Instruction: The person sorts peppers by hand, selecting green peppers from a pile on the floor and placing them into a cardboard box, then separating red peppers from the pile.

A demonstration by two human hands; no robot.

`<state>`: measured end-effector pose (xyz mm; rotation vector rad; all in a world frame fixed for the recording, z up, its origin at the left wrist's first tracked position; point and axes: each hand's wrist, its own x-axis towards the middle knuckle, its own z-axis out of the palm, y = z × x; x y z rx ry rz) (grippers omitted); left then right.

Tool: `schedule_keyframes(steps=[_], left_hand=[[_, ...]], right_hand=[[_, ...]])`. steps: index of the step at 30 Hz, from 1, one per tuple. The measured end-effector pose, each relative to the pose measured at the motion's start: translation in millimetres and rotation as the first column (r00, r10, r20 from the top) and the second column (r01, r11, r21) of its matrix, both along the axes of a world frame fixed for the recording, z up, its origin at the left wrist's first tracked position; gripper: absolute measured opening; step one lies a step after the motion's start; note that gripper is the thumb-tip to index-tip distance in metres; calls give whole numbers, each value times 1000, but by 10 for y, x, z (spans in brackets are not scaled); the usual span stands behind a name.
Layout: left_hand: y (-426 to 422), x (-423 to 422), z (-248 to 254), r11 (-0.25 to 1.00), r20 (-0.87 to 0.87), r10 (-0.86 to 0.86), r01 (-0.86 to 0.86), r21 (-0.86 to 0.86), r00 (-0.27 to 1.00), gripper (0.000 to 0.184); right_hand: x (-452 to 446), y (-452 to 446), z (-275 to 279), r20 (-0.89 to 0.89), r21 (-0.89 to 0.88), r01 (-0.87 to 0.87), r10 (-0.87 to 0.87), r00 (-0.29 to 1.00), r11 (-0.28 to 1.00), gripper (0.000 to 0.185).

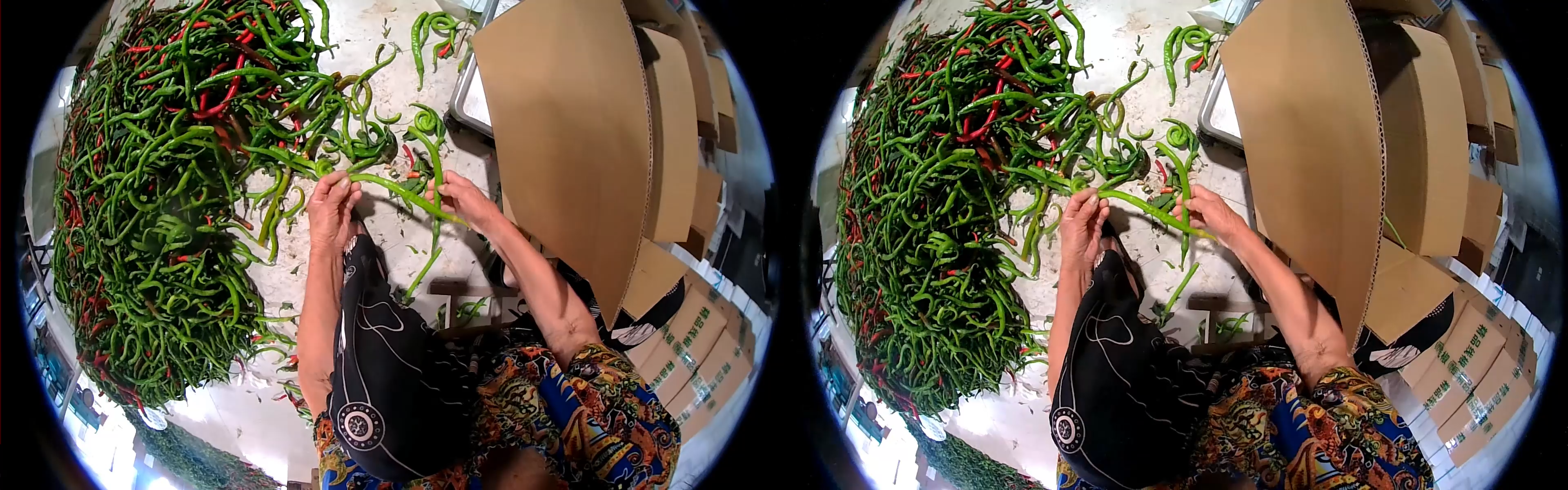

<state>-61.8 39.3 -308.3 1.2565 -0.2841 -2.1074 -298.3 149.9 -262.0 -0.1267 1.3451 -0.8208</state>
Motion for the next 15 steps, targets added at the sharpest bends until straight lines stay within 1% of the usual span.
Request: schedule_keyframes(steps=[2,3,4,5,6,7,8,9,10,12,13,15], left_hand=[[42,-66,46,999,59,-29,30,-25,998,15],[68,-95,41,998,67,-53,55,-39,996,15],[94,-123,26,996,75,-77,81,-48,994,15],[118,-151,7,993,107,-101,107,-50,989,22],[121,-185,45,994,89,-97,101,-44,991,26],[119,-212,83,995,72,-94,97,-37,993,30],[107,-234,122,995,55,-90,92,-31,994,34],[100,-245,179,995,55,-77,81,-60,995,42],[82,-243,189,993,95,-88,95,-71,992,42],[37,-197,188,988,175,-106,124,-93,979,43],[34,-173,188,983,181,-142,160,-88,973,44],[29,-191,245,971,123,-231,237,-37,965,46]], right_hand=[[61,39,76,92,-73,-1,7,996,997,18],[116,33,114,150,-29,41,-36,988,999,21],[151,58,89,172,-71,23,-11,985,997,21],[178,100,30,193,-114,7,15,981,993,21],[197,121,-7,211,-156,-8,42,977,988,22],[201,144,-42,311,-159,48,4,951,986,28],[199,160,-77,347,-134,81,-30,937,988,30],[197,161,-88,381,-108,115,-65,922,988,33],[191,167,-94,414,-79,147,-102,904,986,35],[185,159,-48,404,-48,206,-170,899,977,38],[190,140,-8,399,-34,235,-202,894,971,39],[185,107,33,368,-61,211,-175,913,976,38]])
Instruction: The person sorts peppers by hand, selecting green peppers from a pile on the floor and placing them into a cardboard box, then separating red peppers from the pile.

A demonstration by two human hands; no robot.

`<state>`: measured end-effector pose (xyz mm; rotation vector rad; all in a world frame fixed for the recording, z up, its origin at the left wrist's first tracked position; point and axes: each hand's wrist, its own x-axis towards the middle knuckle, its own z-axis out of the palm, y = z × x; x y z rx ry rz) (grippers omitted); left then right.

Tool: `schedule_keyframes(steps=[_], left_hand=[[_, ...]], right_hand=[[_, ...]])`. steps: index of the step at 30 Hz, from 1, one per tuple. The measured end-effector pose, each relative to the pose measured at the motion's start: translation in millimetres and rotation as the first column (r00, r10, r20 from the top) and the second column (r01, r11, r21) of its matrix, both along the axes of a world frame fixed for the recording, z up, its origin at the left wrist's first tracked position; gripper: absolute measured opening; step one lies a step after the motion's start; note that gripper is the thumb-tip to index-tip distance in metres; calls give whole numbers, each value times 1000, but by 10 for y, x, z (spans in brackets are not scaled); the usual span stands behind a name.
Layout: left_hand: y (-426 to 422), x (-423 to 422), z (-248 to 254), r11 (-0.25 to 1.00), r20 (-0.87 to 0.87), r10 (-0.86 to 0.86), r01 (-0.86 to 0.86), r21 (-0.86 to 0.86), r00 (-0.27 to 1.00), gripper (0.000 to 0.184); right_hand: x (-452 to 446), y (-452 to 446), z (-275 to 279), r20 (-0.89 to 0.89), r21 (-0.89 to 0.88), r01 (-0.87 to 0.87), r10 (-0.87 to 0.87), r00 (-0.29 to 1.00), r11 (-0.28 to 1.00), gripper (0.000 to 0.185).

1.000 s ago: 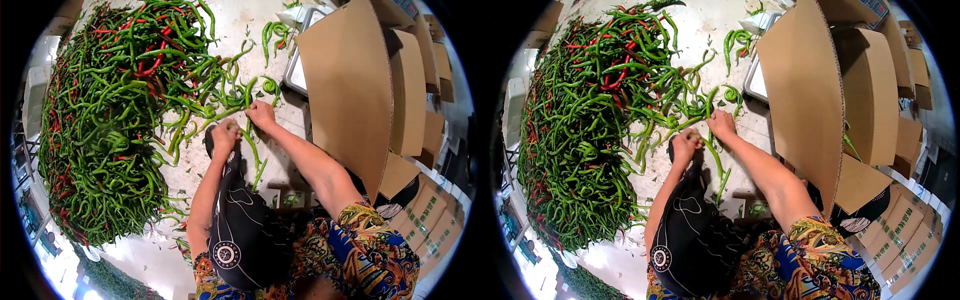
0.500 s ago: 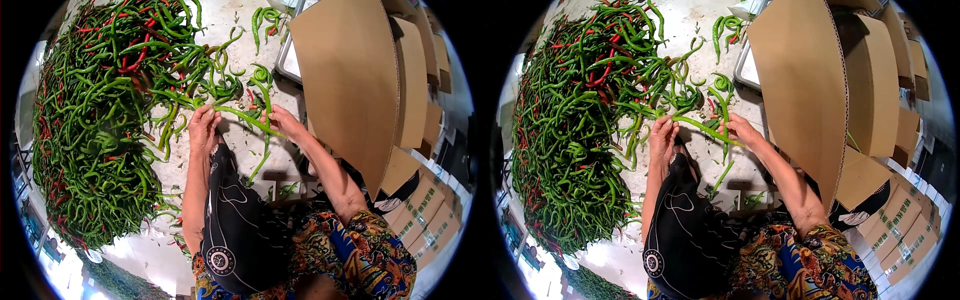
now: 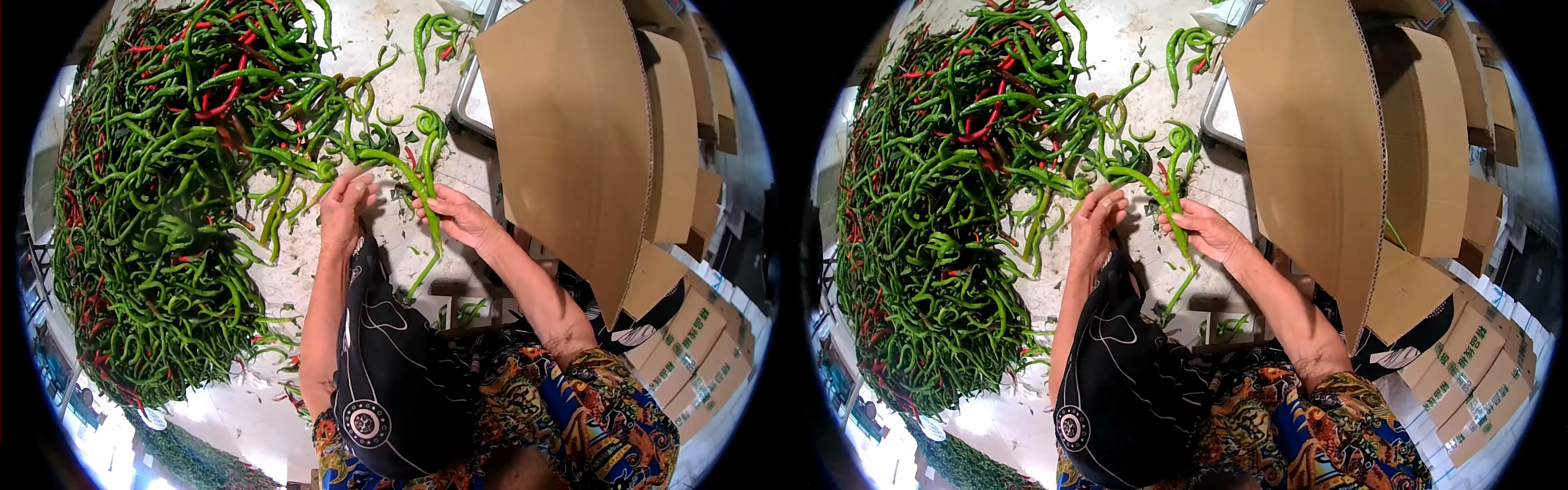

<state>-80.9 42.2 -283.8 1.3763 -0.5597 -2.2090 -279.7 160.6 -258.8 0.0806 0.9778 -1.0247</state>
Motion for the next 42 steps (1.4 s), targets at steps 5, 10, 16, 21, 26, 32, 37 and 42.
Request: schedule_keyframes(steps=[5,10,16,21,26,32,37,42], left_hand=[[93,-185,204,985,-128,-159,165,39,979,44],[65,-189,105,965,-180,-240,254,62,954,23],[69,-139,9,972,-286,-132,181,151,949,26],[125,-215,-46,917,-134,-385,395,54,913,24],[41,-211,-82,634,491,-323,570,-523,809,27],[-188,-195,-319,207,813,154,786,-582,561,48],[8,-298,-328,264,677,-265,727,-634,687,42],[-156,-201,-355,387,745,36,677,-625,667,21]], right_hand=[[109,-71,92,-214,-14,-103,98,972,995,36],[228,-107,35,-195,-37,-137,128,972,990,38],[182,-107,-46,109,-64,-43,50,993,997,42],[171,-61,-10,19,20,-135,134,991,991,39],[269,1,9,-239,83,-14,34,970,996,31],[68,197,-341,-571,206,126,15,821,970,19],[-19,300,-722,-793,395,-45,365,487,918,17],[-28,369,-619,-799,526,-51,514,313,849,28]])
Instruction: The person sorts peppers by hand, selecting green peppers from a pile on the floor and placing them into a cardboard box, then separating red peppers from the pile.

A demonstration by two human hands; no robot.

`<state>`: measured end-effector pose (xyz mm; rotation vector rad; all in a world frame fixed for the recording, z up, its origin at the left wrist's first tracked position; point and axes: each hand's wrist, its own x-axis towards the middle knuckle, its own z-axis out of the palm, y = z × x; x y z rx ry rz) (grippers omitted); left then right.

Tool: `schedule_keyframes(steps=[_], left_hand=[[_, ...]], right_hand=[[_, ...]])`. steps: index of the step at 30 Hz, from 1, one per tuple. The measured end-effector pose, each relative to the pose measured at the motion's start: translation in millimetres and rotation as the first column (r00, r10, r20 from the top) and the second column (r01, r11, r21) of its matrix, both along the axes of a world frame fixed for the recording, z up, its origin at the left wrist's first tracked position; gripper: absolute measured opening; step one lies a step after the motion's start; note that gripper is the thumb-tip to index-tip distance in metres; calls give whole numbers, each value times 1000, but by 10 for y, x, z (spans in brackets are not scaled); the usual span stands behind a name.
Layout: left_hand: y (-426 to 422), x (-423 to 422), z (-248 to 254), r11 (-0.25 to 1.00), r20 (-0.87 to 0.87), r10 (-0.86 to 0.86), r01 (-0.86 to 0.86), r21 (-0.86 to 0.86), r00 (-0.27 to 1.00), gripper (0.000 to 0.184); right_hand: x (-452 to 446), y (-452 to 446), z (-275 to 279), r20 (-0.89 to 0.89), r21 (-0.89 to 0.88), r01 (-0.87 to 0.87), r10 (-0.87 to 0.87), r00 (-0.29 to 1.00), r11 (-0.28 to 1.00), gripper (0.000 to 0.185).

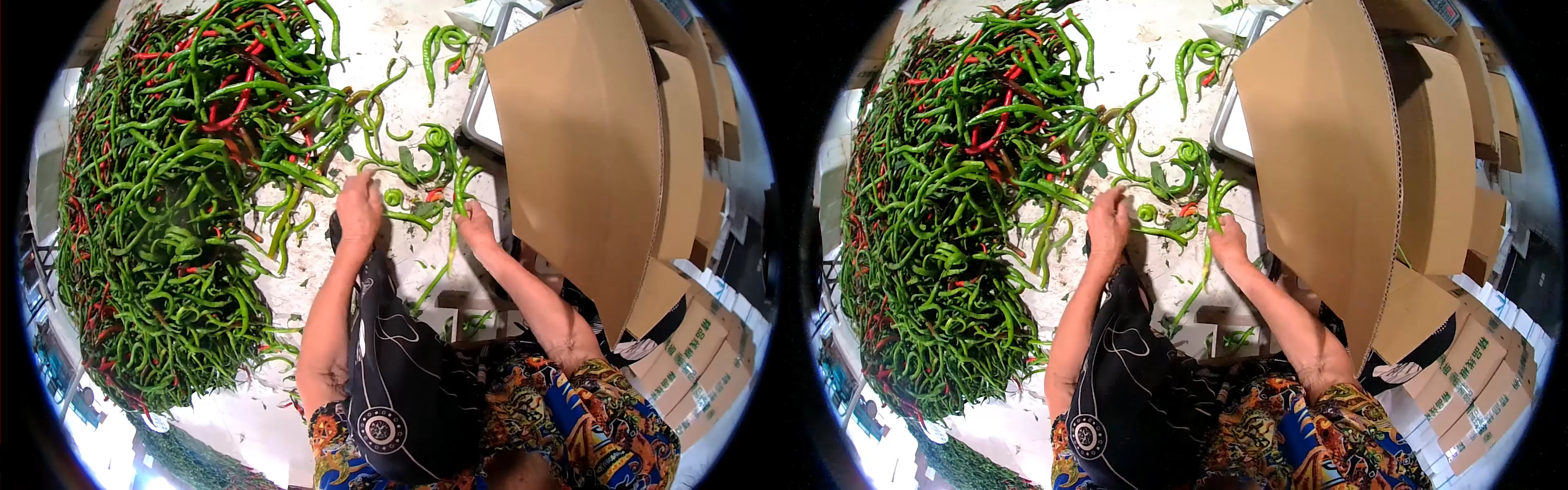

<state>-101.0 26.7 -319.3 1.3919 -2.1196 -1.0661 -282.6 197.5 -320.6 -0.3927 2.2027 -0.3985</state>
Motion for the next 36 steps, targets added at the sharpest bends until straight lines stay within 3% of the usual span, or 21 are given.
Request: schedule_keyframes(steps=[3,5,6,9,13,15,16,19,20,23,24,27,28,31,32,35,36], left_hand=[[-95,-88,24,989,54,-125,129,-74,991,37],[-121,-242,88,946,153,-265,287,-150,952,47],[-120,-326,24,925,110,-263,283,-256,959,40],[-115,-427,-145,895,134,-391,410,-175,911,31],[70,-381,-138,947,-104,-301,310,87,948,26],[164,-299,-58,925,-193,-326,355,138,925,26],[233,-250,-35,911,-204,-353,385,147,913,26],[384,-157,97,907,-277,-327,382,178,904,22],[411,-144,127,917,-303,-297,359,175,905,22],[472,-144,107,946,-301,-206,268,180,931,21],[489,-152,81,950,-282,-184,244,195,942,21],[531,-179,-52,953,-240,-159,212,216,958,20],[529,-172,-103,954,-226,-157,207,218,961,19],[572,-157,-176,941,-174,-175,217,261,969,20],[584,-151,-181,935,-228,-169,229,272,959,19],[577,-42,36,899,-154,-259,296,322,953,20],[619,39,53,865,-185,-260,314,392,948,28]], right_hand=[[79,172,-178,-414,-222,-252,143,899,942,33],[130,-11,118,-332,-250,-211,121,936,945,37],[156,-92,215,-313,-291,-188,92,945,938,36],[125,-232,376,-167,-360,-129,72,983,924,26],[90,-356,365,209,-366,169,-96,973,915,21],[53,-417,379,375,-308,311,-186,908,899,23],[19,-434,289,365,-291,326,-211,907,899,31],[-74,-540,79,-81,-289,72,-99,992,955,40],[-119,-583,-7,-74,-247,60,-81,994,967,49],[-76,-881,169,-147,-22,-162,158,977,986,55],[6,-966,303,-280,-74,-234,205,938,969,57],[8,-1079,280,-318,96,-412,420,850,906,56],[22,-1079,204,-353,68,-437,432,830,897,48],[-14,-1132,121,-268,157,-562,583,767,812,45],[-19,-1112,125,-288,96,-530,533,795,842,36],[-129,-952,-104,-335,-99,-436,382,861,895,29],[-184,-938,-37,-288,-190,-361,299,910,913,25]])
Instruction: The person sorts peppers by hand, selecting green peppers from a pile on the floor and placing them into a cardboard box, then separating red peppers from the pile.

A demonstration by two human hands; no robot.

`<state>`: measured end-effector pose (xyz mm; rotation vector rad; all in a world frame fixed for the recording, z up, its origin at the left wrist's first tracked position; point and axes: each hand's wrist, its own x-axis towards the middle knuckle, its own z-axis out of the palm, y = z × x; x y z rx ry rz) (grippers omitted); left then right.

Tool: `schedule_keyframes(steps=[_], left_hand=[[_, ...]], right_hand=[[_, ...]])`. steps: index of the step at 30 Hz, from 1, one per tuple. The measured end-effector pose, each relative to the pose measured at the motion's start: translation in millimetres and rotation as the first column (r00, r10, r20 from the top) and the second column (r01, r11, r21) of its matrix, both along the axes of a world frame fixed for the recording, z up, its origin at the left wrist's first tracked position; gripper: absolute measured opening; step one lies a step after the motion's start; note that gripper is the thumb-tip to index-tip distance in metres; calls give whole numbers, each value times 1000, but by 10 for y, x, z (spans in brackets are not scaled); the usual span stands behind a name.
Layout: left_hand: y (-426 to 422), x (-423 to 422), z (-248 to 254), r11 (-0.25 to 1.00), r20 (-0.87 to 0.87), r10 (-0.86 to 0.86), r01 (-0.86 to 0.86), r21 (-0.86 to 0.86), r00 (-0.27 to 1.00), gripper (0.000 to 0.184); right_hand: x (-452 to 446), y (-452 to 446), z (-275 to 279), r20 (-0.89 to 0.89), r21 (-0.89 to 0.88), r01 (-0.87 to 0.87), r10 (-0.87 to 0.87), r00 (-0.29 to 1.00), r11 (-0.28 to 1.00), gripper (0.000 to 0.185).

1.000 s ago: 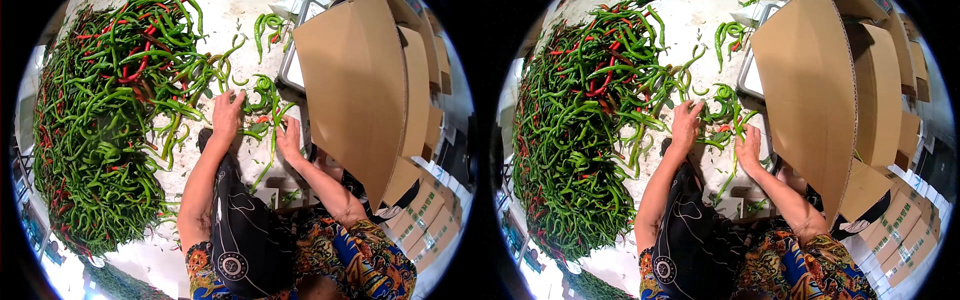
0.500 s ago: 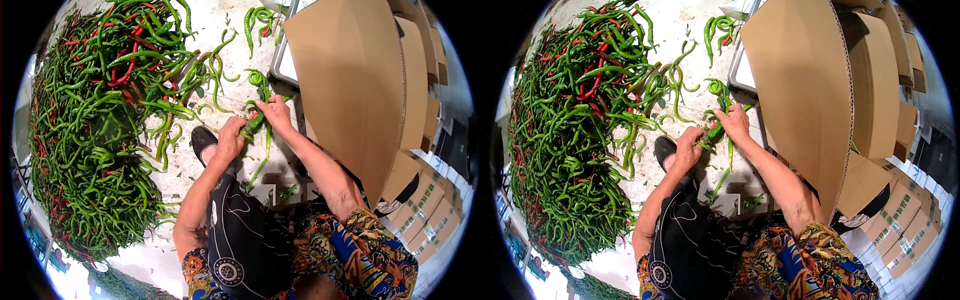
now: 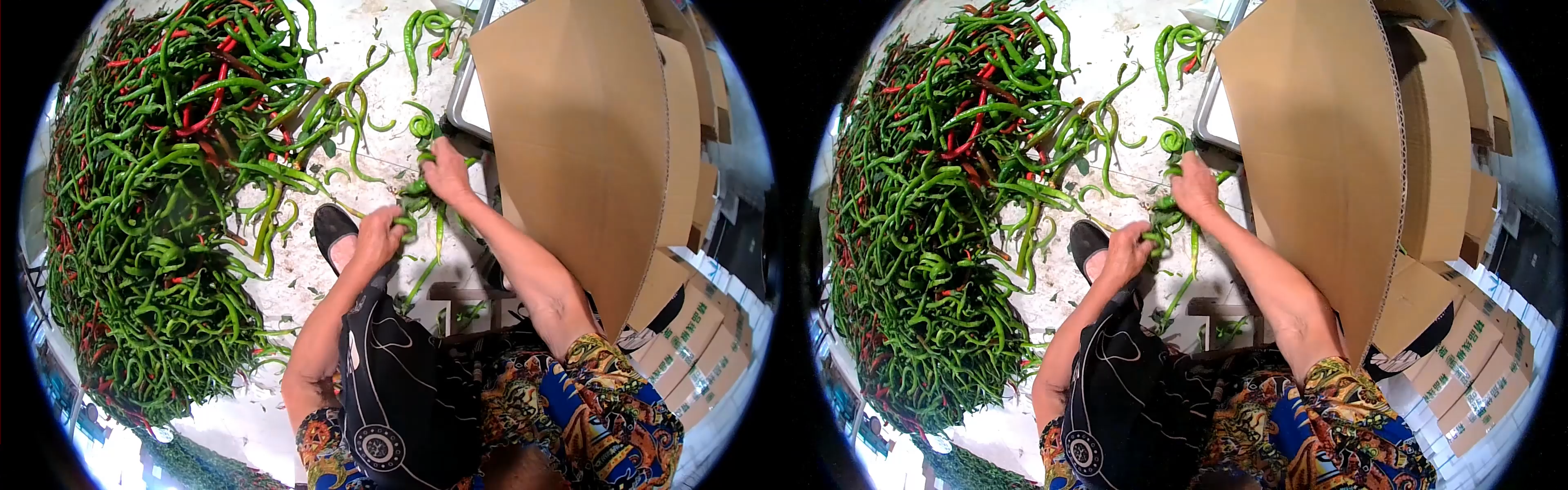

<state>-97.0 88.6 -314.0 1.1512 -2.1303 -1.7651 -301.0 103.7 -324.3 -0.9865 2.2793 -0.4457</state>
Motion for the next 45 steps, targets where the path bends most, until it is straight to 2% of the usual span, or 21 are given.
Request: schedule_keyframes(steps=[3,4,5,6,7,9,11,12,13,16,18,21,29,30,31,34,37,40,42,43,45], left_hand=[[-10,191,94,892,-93,-443,449,51,892,32],[-67,194,229,911,-38,-413,413,6,910,31],[-133,182,318,953,20,-302,302,-27,953,37],[-204,163,342,967,-35,-107,112,228,994,41],[-290,137,383,878,-36,102,-73,474,994,45],[-442,92,428,759,-123,223,-93,645,967,65],[-486,-80,671,631,-124,408,-181,755,905,74],[-498,-156,761,610,-131,431,-181,771,893,80],[-541,-237,908,564,-156,455,-148,812,877,70],[-596,-321,1010,565,-116,509,-228,793,853,41],[-620,-321,1088,634,-116,463,-237,736,879,39],[-585,-358,1295,695,-135,473,-274,665,871,36],[-595,-259,1526,779,-264,457,-239,580,849,35],[-614,-244,1566,778,-235,463,-264,570,855,36],[-642,-260,1615,779,-215,463,-278,562,860,36],[-797,-290,1807,717,-247,607,-387,580,755,41],[-1001,-482,2223,751,-409,636,-403,524,654,38],[-1096,-980,2958,823,-518,554,-337,457,652,43],[-1010,-1245,3342,892,-536,364,-120,437,762,56],[-995,-1272,3313,943,-566,151,53,327,811,60],[-930,-1302,3048,997,-702,-36,-21,-73,711,57]], right_hand=[[-166,44,66,353,31,389,-374,858,921,26],[-172,35,151,412,-4,428,-388,825,904,20],[-145,18,237,546,-31,490,-396,738,871,19],[-73,-20,367,670,-49,552,-383,636,832,18],[-7,-41,479,779,-56,608,-347,523,792,16],[92,-23,589,867,38,611,-330,373,790,18],[211,-51,779,798,37,550,-357,487,834,20],[241,-38,833,716,-36,456,-295,632,889,23],[255,-6,908,693,-86,365,-208,690,927,25],[293,12,1050,791,-187,372,-85,606,909,27],[253,35,1150,839,-178,407,-78,538,896,27],[265,63,1257,718,-362,336,30,695,869,28],[336,41,1575,599,-530,278,122,791,801,31],[343,28,1617,602,-512,273,113,791,814,36],[389,20,1663,814,-392,482,52,578,783,44],[356,168,1614,909,-290,518,63,412,805,45],[324,328,1694,779,-290,254,73,623,923,37],[524,609,1286,630,-249,180,18,776,952,23],[613,730,1046,521,-276,74,85,849,958,18],[645,803,994,504,-373,76,133,853,925,16],[629,841,1086,620,-243,125,55,783,962,19]])
